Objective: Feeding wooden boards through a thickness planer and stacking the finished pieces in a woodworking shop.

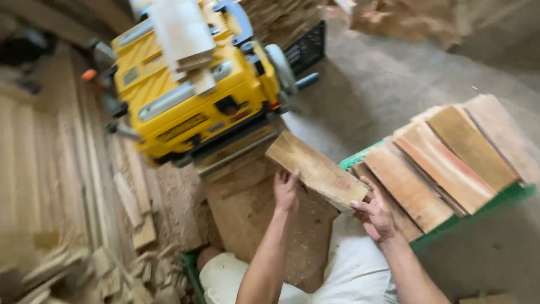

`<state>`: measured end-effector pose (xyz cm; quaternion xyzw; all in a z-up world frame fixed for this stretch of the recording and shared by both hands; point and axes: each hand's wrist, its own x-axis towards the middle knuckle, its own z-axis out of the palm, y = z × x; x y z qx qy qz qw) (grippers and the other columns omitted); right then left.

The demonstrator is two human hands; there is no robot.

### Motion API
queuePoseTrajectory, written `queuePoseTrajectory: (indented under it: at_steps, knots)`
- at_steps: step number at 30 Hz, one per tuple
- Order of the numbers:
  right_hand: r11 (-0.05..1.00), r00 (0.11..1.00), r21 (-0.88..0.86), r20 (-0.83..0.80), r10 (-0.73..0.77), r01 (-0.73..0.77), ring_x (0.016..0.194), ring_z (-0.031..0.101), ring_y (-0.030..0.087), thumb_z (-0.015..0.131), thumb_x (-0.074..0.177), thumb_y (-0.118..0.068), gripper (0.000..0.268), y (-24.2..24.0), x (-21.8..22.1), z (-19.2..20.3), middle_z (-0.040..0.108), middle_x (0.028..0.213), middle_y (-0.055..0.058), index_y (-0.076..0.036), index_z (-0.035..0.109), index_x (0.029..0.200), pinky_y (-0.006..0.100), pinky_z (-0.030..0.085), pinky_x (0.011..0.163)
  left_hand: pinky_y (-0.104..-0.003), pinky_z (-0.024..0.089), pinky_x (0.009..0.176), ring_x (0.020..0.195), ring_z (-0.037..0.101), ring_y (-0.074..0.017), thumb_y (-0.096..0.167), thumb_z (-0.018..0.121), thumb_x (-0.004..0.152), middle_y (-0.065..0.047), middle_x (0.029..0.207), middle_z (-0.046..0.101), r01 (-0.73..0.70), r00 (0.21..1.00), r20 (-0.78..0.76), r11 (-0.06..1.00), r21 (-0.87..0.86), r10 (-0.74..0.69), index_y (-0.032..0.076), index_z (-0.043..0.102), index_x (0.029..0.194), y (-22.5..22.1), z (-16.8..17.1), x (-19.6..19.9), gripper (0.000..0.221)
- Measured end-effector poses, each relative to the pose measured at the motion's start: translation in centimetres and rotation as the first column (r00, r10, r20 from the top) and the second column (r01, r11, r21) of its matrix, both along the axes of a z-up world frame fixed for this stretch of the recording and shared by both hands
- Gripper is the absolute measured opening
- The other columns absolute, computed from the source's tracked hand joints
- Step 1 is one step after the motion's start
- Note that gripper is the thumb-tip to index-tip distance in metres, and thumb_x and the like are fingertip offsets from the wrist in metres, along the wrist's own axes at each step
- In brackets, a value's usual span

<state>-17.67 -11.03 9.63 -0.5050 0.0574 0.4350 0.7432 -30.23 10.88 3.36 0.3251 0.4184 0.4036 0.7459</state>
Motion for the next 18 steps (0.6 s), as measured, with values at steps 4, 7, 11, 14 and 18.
queuePoseTrajectory:
  at_steps: [4, 7, 11, 14, 18]
  knots:
    - [0.996, 0.993, 0.076, -0.102, 0.052, -0.044, 0.111, 0.068, 0.032, 0.064, 0.082, 0.019, 0.074, 8.0, -7.7, -1.9, 0.065, 0.126, 0.017, -0.023, 0.053, 0.143, 0.045, 0.058, 0.092, -0.056, 0.048, 0.109, 0.136, 0.049, -0.0409, 0.006, 0.080, 0.092, -0.027, 0.149, 0.048, -0.020, 0.996, -0.089, 0.996, 0.082, 0.028, 0.003, 0.034, 0.157, -0.4, 0.5, -5.7, 0.079]
    - [0.998, 0.997, 0.061, -0.074, -0.004, 0.009, 0.110, 0.069, 0.025, 0.068, 0.083, 0.016, 0.072, 11.2, -12.3, -4.3, 0.063, 0.126, 0.012, -0.022, 0.050, 0.142, 0.035, 0.059, 0.093, -0.058, 0.050, 0.108, 0.132, 0.053, -0.0458, 0.003, 0.082, 0.088, -0.033, 0.147, 0.048, 0.047, 0.987, -0.154, 0.995, 0.091, -0.032, 0.001, 0.028, 0.160, -1.7, -0.6, -10.2, 0.090]
    - [0.995, 0.997, 0.056, -0.013, -0.078, 0.079, 0.109, 0.070, 0.035, 0.070, 0.085, 0.017, 0.083, 14.4, -16.5, -4.0, 0.058, 0.131, 0.023, -0.024, 0.038, 0.149, 0.049, 0.064, 0.087, -0.049, 0.052, 0.107, 0.130, 0.055, -0.0437, 0.001, 0.078, 0.085, -0.035, 0.149, 0.045, 0.113, 0.965, -0.252, 0.980, 0.162, -0.070, 0.004, 0.032, 0.160, -2.7, 6.3, -13.6, 0.088]
    - [1.000, 0.991, -0.015, 0.131, -0.018, 0.020, 0.109, 0.069, 0.035, 0.075, 0.084, 0.014, 0.086, 14.6, -17.3, -3.5, 0.058, 0.130, 0.028, -0.017, 0.035, 0.153, 0.048, 0.063, 0.088, -0.046, 0.051, 0.107, 0.135, 0.049, -0.0458, 0.008, 0.083, 0.078, -0.030, 0.157, 0.036, 0.290, 0.894, -0.413, 0.927, 0.237, -0.173, 0.010, 0.038, 0.158, -1.0, 8.4, -16.2, 0.092]
    - [0.978, 0.914, -0.082, 0.350, 0.207, -0.191, 0.123, 0.062, 0.043, 0.072, 0.079, 0.017, 0.089, 14.2, -17.0, -0.8, 0.031, 0.161, 0.029, -0.005, 0.036, 0.157, 0.046, 0.060, 0.093, -0.052, 0.031, 0.122, 0.148, 0.026, -0.0531, 0.014, 0.090, 0.067, -0.036, 0.163, 0.019, 0.502, 0.784, -0.574, 0.785, 0.364, -0.236, 0.003, 0.042, 0.154, 1.1, 9.4, -17.8, 0.101]
